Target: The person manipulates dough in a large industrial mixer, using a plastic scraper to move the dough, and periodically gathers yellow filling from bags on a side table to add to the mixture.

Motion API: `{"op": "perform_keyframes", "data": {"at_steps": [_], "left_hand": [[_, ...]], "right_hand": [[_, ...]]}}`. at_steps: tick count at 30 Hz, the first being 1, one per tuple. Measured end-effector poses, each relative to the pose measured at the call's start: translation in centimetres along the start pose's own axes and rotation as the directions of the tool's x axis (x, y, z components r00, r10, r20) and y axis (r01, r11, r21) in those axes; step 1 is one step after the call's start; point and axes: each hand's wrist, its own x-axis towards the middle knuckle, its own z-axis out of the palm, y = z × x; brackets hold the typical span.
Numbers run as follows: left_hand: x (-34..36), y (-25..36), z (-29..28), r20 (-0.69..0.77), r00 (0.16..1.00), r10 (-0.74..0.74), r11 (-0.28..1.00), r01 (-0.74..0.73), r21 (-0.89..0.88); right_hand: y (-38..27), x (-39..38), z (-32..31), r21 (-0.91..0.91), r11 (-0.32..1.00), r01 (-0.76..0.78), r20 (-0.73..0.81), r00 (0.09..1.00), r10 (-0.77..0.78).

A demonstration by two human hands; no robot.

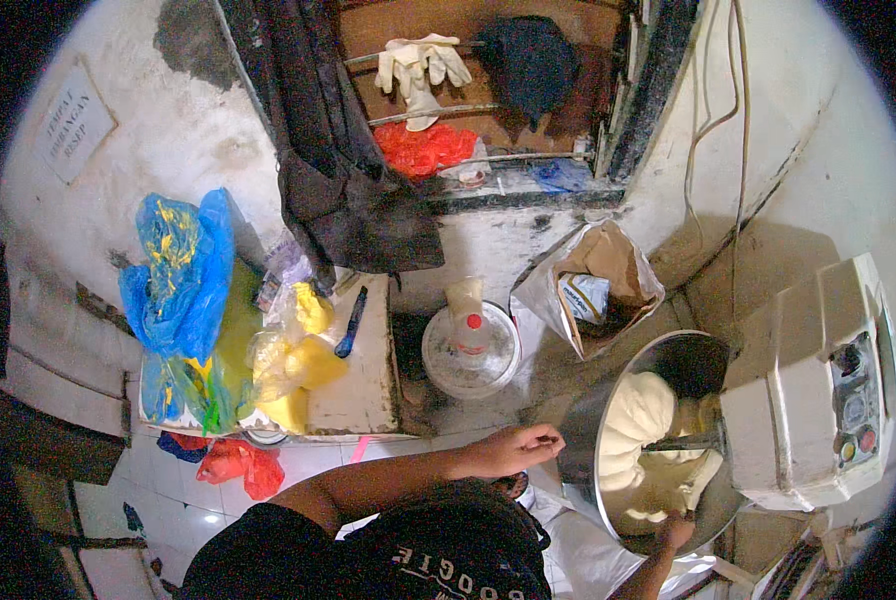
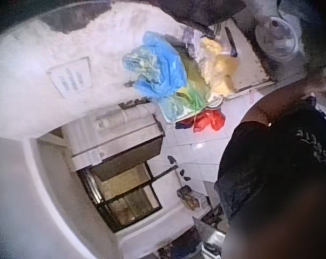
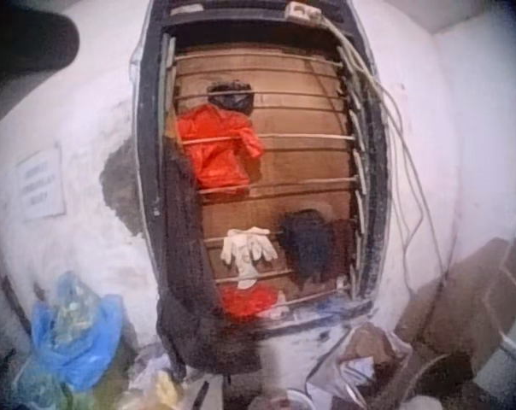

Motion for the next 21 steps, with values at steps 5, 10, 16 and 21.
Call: {"op": "perform_keyframes", "data": {"at_steps": [5, 10, 16, 21], "left_hand": [[-2.1, -1.5, -2.2, -0.018, 0.999, -0.034, 0.998, 0.035, 0.049], [-4.6, -2.0, -4.3, -0.003, 0.999, -0.043, 0.997, 0.044, 0.062], [-5.1, -0.4, -3.1, 0.108, 0.994, 0.017, 0.998, -0.009, -0.069], [-5.9, 3.8, -0.9, -0.005, 0.998, -0.055, 0.937, 0.05, -0.345]], "right_hand": [[-4.0, -3.9, 1.2, 0.422, 0.886, -0.194, 0.058, 0.981, 0.187], [-15.2, -12.1, 3.8, 0.607, 0.751, -0.26, 0.109, 0.963, 0.245], [-25.7, -20.3, 7.0, 0.784, 0.578, -0.225, 0.341, 0.935, -0.099], [-30.9, -27.0, 10.3, 0.563, 0.826, 0.008, 0.429, 0.852, -0.3]]}}
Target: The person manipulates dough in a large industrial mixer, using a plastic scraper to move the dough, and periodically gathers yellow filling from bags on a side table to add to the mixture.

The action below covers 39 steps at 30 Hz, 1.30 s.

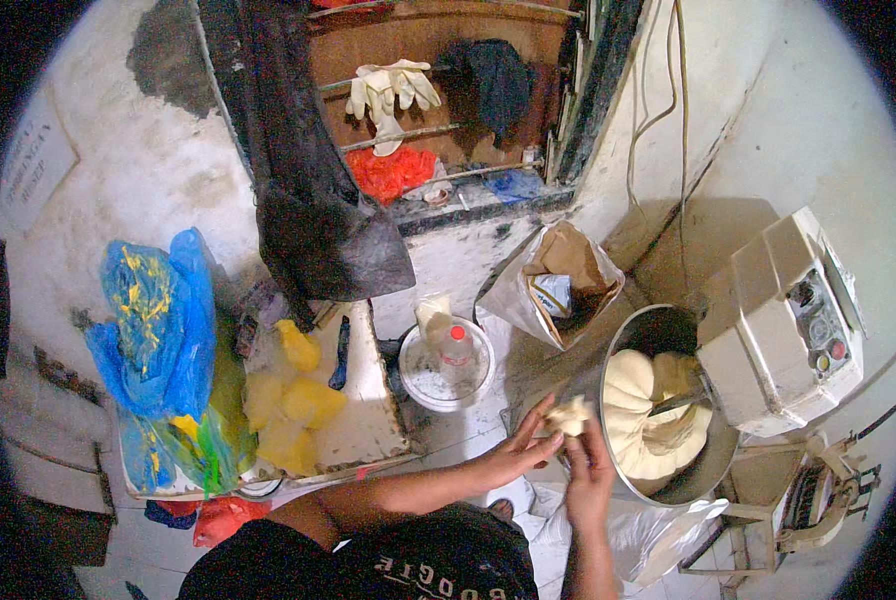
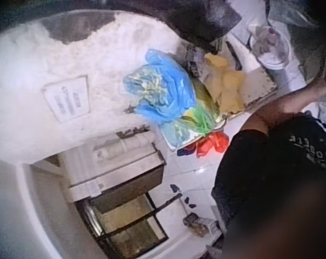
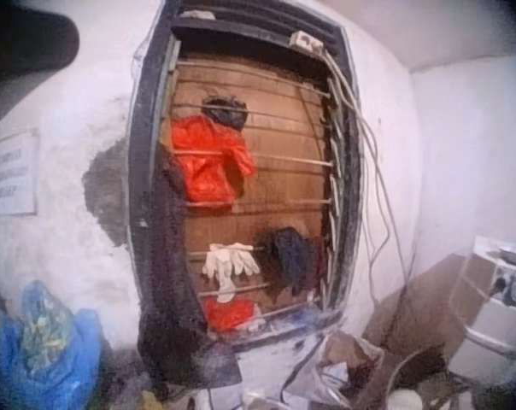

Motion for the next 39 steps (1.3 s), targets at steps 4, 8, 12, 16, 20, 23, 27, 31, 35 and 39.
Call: {"op": "perform_keyframes", "data": {"at_steps": [4, 8, 12, 16, 20, 23, 27, 31, 35, 39], "left_hand": [[-1.9, -0.7, 0.9, -0.069, 0.994, 0.088, 0.984, -0.098, -0.15], [-4.3, -1.0, 1.2, -0.083, 0.996, 0.03, 0.988, -0.042, -0.151], [-5.3, -2.6, 2.7, -0.174, 0.978, 0.112, 0.984, -0.133, -0.118], [-6.7, -2.1, 4.2, -0.271, 0.931, 0.244, 0.969, -0.221, 0.11], [-8.6, -2.0, 5.1, -0.455, 0.828, 0.327, 0.939, -0.23, 0.258], [-9.4, -1.4, 8.8, -0.55, 0.734, 0.398, 0.916, -0.29, 0.276], [-10.0, -5.2, 11.0, -0.461, 0.73, 0.505, 0.804, -0.204, 0.558], [-12.1, -6.3, 12.4, -0.217, 0.571, 0.791, 0.333, -0.105, 0.937], [-15.9, -4.0, 11.8, -0.536, 0.631, 0.561, 0.645, 0.072, 0.76], [-19.9, -4.2, 11.2, -0.605, 0.622, 0.498, 0.723, 0.087, 0.685]], "right_hand": [[-0.4, -0.7, 2.5, -0.264, 0.936, 0.231, 0.01, 0.971, -0.237], [-0.8, -1.5, 2.5, -0.329, 0.904, 0.272, 0.008, 0.959, -0.285], [0.3, -1.8, 0.5, -0.256, 0.924, 0.284, 0.083, 0.959, -0.272], [2.0, -1.9, -2.6, 0.073, 0.991, 0.116, 0.141, 0.982, -0.125], [-1.8, -3.3, -3.9, 0.263, 0.94, -0.216, 0.146, 0.972, 0.182], [2.2, -2.3, -7.8, 0.105, 0.975, -0.197, 0.19, 0.966, 0.175], [2.4, -6.3, -4.9, 0.14, 0.987, 0.074, 0.212, 0.972, -0.103], [1.4, -9.3, -2.6, 0.035, 0.916, 0.4, 0.273, 0.878, -0.394], [1.6, -9.8, -2.6, -0.15, 0.801, 0.579, 0.604, 0.695, -0.39], [1.7, -11.4, -2.3, -0.277, 0.892, 0.357, 0.679, 0.729, -0.081]]}}
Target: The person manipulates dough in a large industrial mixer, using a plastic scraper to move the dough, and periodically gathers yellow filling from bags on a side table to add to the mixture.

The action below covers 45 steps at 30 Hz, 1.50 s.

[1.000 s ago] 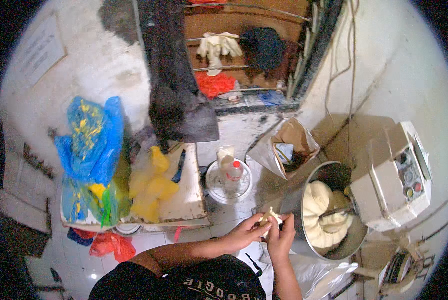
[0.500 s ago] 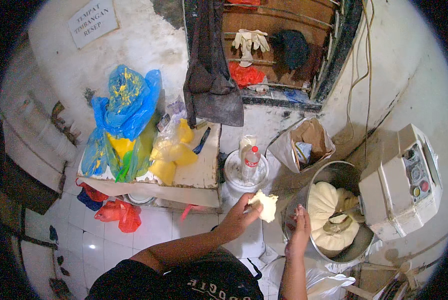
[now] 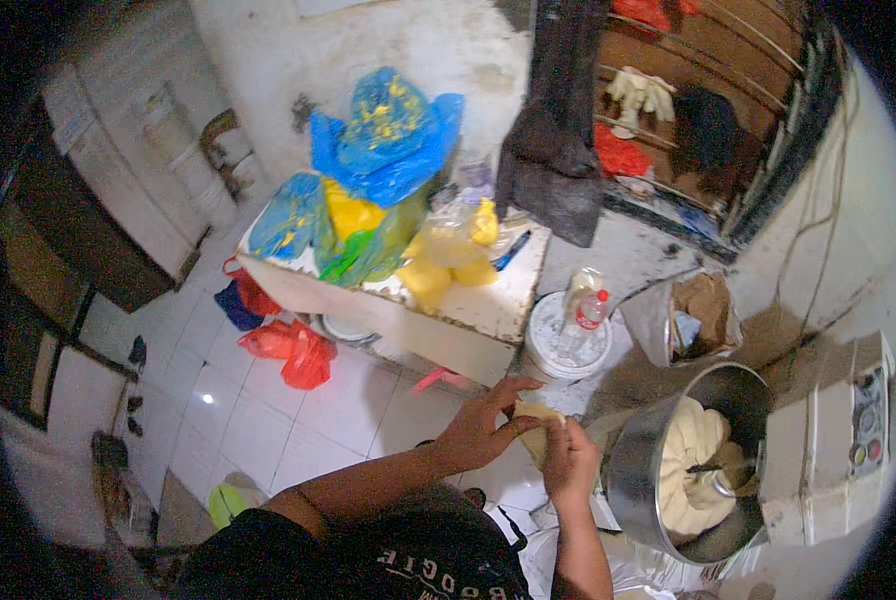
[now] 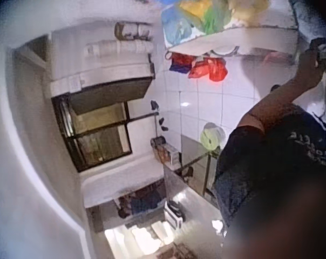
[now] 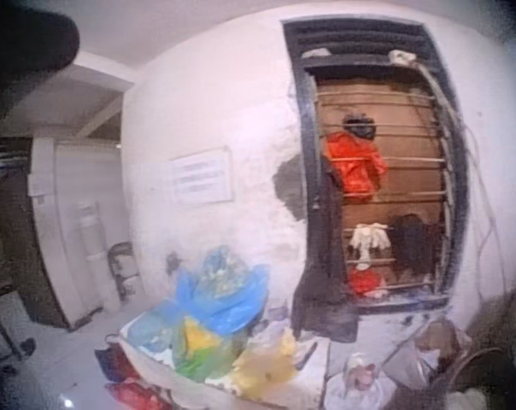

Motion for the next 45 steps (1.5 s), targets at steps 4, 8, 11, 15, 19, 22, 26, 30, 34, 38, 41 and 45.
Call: {"op": "perform_keyframes", "data": {"at_steps": [4, 8, 11, 15, 19, 22, 26, 30, 34, 38, 41, 45], "left_hand": [[-2.2, -2.8, -0.8, -0.006, 0.995, -0.098, 0.94, 0.09, -0.33], [-4.2, -4.2, -1.7, 0.112, 0.969, -0.221, 0.746, 0.242, -0.62], [-5.2, -4.4, -3.9, 0.023, 0.978, -0.208, 0.617, 0.149, -0.773], [-6.1, -5.6, -8.1, -0.116, 0.974, -0.197, 0.749, 0.073, -0.658], [-7.3, -6.2, -12.3, -0.257, 0.947, -0.193, 0.885, 0.055, -0.462], [-8.7, -4.8, -16.6, -0.272, 0.938, -0.215, 0.939, 0.122, -0.322], [-9.9, -5.9, -20.1, -0.46, 0.843, -0.277, 0.796, -0.066, -0.601], [-11.6, -9.1, -20.4, -0.353, 0.931, -0.09, 0.87, -0.099, -0.483], [-13.5, -11.8, -20.6, -0.173, 0.961, -0.218, 0.774, 0.062, -0.63], [-14.7, -10.1, -23.2, -0.192, 0.914, -0.358, 0.658, 0.101, -0.746], [-15.1, -10.5, -23.8, -0.114, 0.935, -0.335, 0.603, 0.12, -0.788], [-15.8, -9.9, -25.3, -0.096, 0.889, -0.448, 0.518, 0.171, -0.838]], "right_hand": [[-2.2, 0.2, 2.3, 0.603, 0.771, -0.204, 0.028, 0.972, 0.235], [-1.2, 0.1, 5.0, 0.691, 0.673, -0.262, 0.182, 0.965, 0.188], [-4.3, -1.1, 7.8, 0.548, 0.807, -0.22, 0.318, 0.947, 0.042], [-5.7, -0.2, 10.5, 0.088, 0.982, 0.165, 0.2, 0.963, -0.179], [-6.9, 0.5, 13.1, 0.416, 0.89, -0.187, 0.303, 0.951, 0.058], [-8.7, 0.7, 15.3, 0.454, 0.848, -0.275, 0.347, 0.931, 0.117], [-8.2, 1.1, 16.6, 0.402, 0.887, -0.226, 0.18, 0.97, 0.166], [-12.4, -0.3, 20.7, 0.738, 0.609, -0.29, 0.421, 0.903, -0.081], [-14.7, 0.0, 22.9, 0.588, 0.739, -0.329, 0.53, 0.847, -0.045], [-15.7, -1.0, 24.2, 0.604, 0.752, -0.266, 0.553, 0.819, -0.154], [-14.2, -1.1, 25.9, 0.531, 0.79, -0.307, 0.632, 0.764, -0.128], [-15.2, -1.3, 26.0, 0.497, 0.868, 0.013, 0.394, 0.888, -0.238]]}}
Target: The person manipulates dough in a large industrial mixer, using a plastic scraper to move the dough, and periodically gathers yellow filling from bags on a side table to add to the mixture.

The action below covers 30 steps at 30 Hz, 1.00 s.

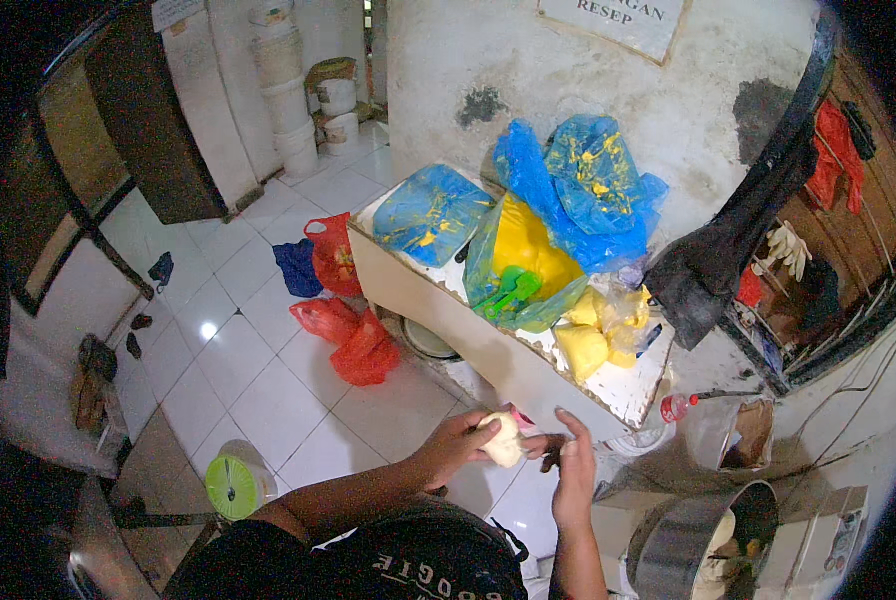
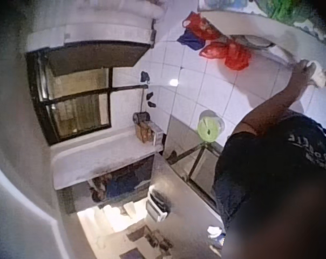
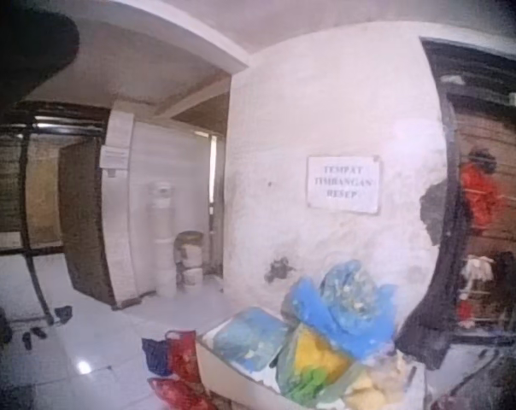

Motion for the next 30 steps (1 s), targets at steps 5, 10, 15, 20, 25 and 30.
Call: {"op": "perform_keyframes", "data": {"at_steps": [5, 10, 15, 20, 25, 30], "left_hand": [[-0.1, 0.2, 0.2, 0.156, 0.982, 0.108, 0.918, -0.159, 0.363], [0.4, -0.8, -0.5, 0.109, 0.993, 0.054, 0.998, -0.058, 0.028], [0.5, -1.2, 0.2, 0.172, 0.985, -0.013, 0.99, -0.011, 0.14], [0.6, -2.1, 1.4, 0.415, 0.895, 0.163, 0.872, -0.328, 0.363], [0.4, -1.0, 2.1, 0.353, 0.829, 0.435, 0.508, -0.549, 0.664], [0.7, 1.4, -0.7, 0.152, 0.935, 0.322, 0.743, -0.349, 0.571]], "right_hand": [[-0.2, -0.3, 0.0, 0.123, 0.958, -0.259, 0.157, 0.958, 0.239], [-1.0, -0.4, 0.2, 0.304, 0.94, -0.155, -0.005, 0.986, 0.165], [1.5, 0.3, -1.7, 0.014, 0.992, -0.129, -0.284, 0.95, 0.128], [1.6, -0.3, 1.3, -0.107, 0.994, 0.009, -0.349, 0.936, -0.046], [1.3, -1.5, 2.4, -0.442, 0.894, -0.074, -0.313, 0.947, -0.077], [1.9, -1.6, 0.1, -0.509, 0.855, -0.103, 0.12, 0.975, 0.189]]}}
